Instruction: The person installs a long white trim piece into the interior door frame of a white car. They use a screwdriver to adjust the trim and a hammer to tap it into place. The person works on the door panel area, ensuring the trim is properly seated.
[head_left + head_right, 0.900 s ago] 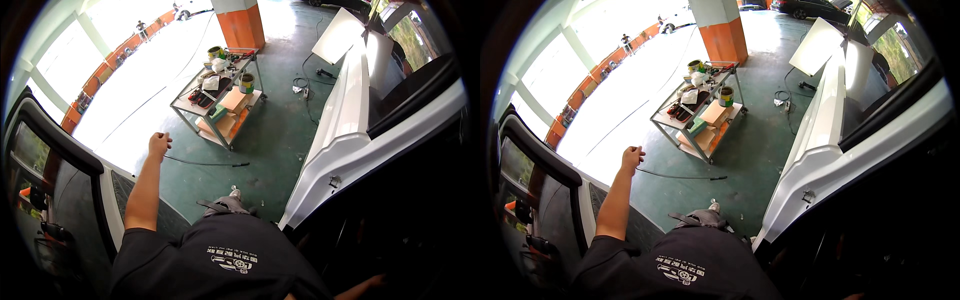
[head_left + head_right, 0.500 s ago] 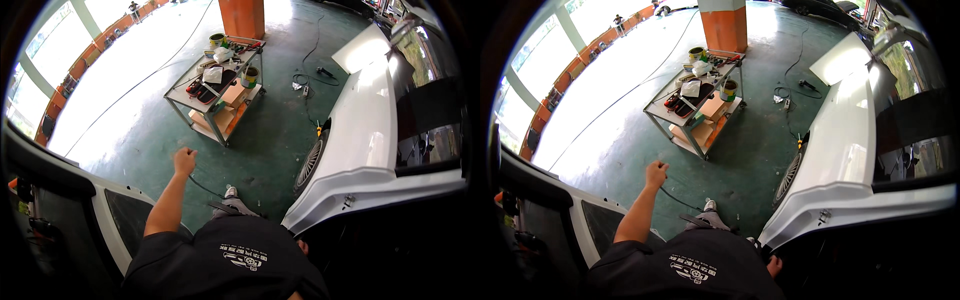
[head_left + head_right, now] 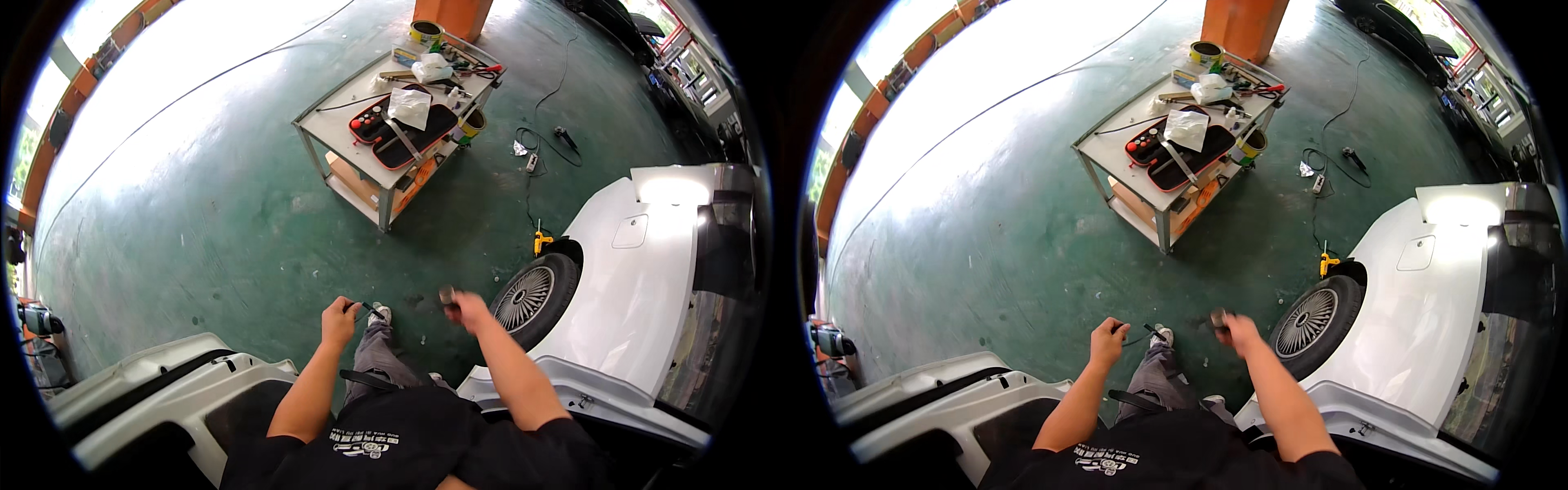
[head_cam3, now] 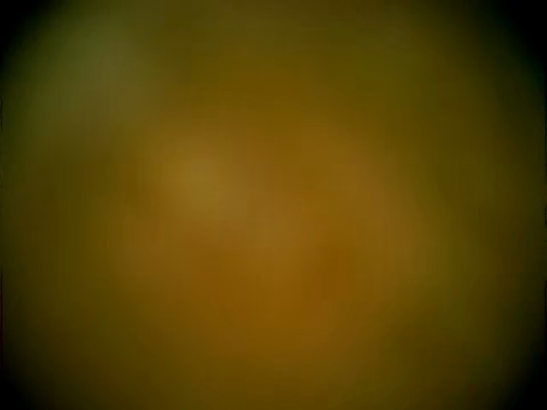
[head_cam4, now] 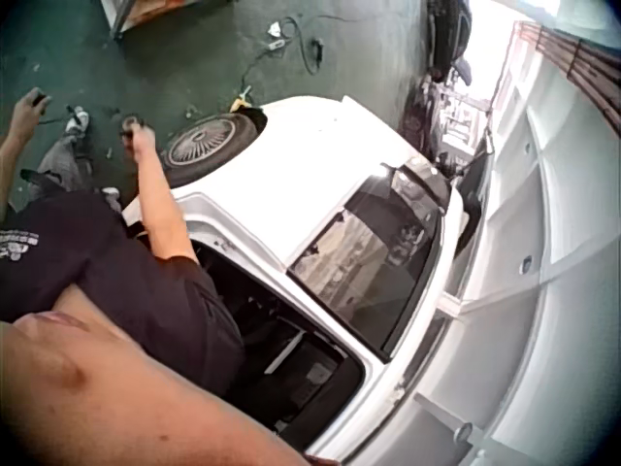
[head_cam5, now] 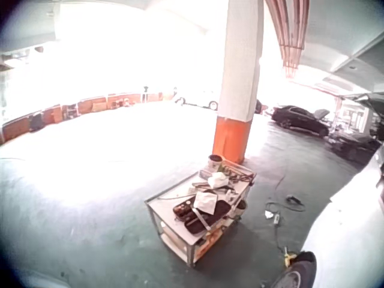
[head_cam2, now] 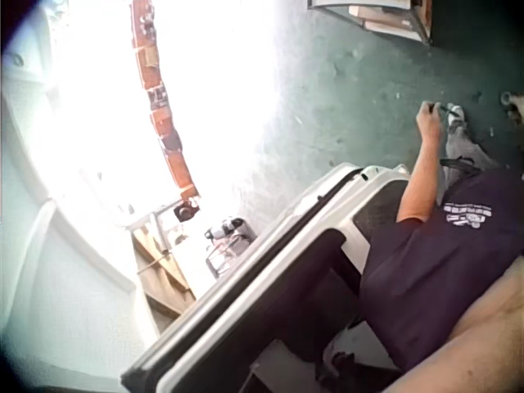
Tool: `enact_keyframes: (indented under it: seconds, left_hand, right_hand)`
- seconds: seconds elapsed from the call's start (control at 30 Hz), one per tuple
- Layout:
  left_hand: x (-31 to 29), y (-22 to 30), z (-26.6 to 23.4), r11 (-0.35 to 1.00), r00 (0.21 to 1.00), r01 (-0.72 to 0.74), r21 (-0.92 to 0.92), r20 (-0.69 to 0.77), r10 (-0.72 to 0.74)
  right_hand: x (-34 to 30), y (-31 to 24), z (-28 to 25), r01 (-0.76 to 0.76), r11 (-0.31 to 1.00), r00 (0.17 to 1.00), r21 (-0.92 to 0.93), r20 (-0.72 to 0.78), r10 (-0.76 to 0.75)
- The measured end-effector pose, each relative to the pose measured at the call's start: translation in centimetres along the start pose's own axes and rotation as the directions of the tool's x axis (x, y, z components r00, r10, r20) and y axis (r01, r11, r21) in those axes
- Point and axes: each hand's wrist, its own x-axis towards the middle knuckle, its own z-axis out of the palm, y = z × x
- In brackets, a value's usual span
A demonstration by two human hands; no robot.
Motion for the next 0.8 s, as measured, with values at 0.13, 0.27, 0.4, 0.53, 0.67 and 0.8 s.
enact_keyframes:
  seconds: [0.13, 0.27, 0.4, 0.53, 0.67, 0.8]
  left_hand:
    - [2.0, -0.2, -1.1, 1.000, 0.999, 0.028, 0.014, 0.016, -0.028]
    - [2.8, -1.0, -1.3, 0.999, 0.999, 0.029, 0.031, 0.014, -0.030]
    - [2.7, -1.0, -1.1, 0.997, 0.999, -0.034, 0.076, -0.010, 0.035]
    - [2.2, -1.7, -0.6, 0.978, 0.986, -0.163, 0.133, 0.002, 0.165]
    - [0.7, -0.4, 0.2, 0.950, 0.985, -0.159, 0.268, -0.021, 0.171]
    - [-1.4, 1.4, 3.7, 0.933, 0.942, -0.303, 0.192, 0.207, 0.264]
  right_hand:
    - [4.0, -15.5, 10.1, 0.144, 0.957, 0.971, 0.252, 0.152, -0.186]
    - [3.5, -20.6, 15.7, 0.197, 0.958, 0.972, 0.210, 0.085, -0.218]
    - [1.9, -13.6, 15.5, 0.244, 0.969, 0.958, 0.038, 0.146, -0.247]
    - [-0.1, 2.9, 7.6, 0.223, 0.870, 0.956, -0.440, 0.273, -0.107]
    - [-3.5, 19.5, -6.4, 0.653, -0.158, 0.729, -0.741, 0.671, -0.134]
    - [-8.3, 23.1, -12.6, -0.124, 0.879, 0.988, -0.460, -0.138, 0.067]
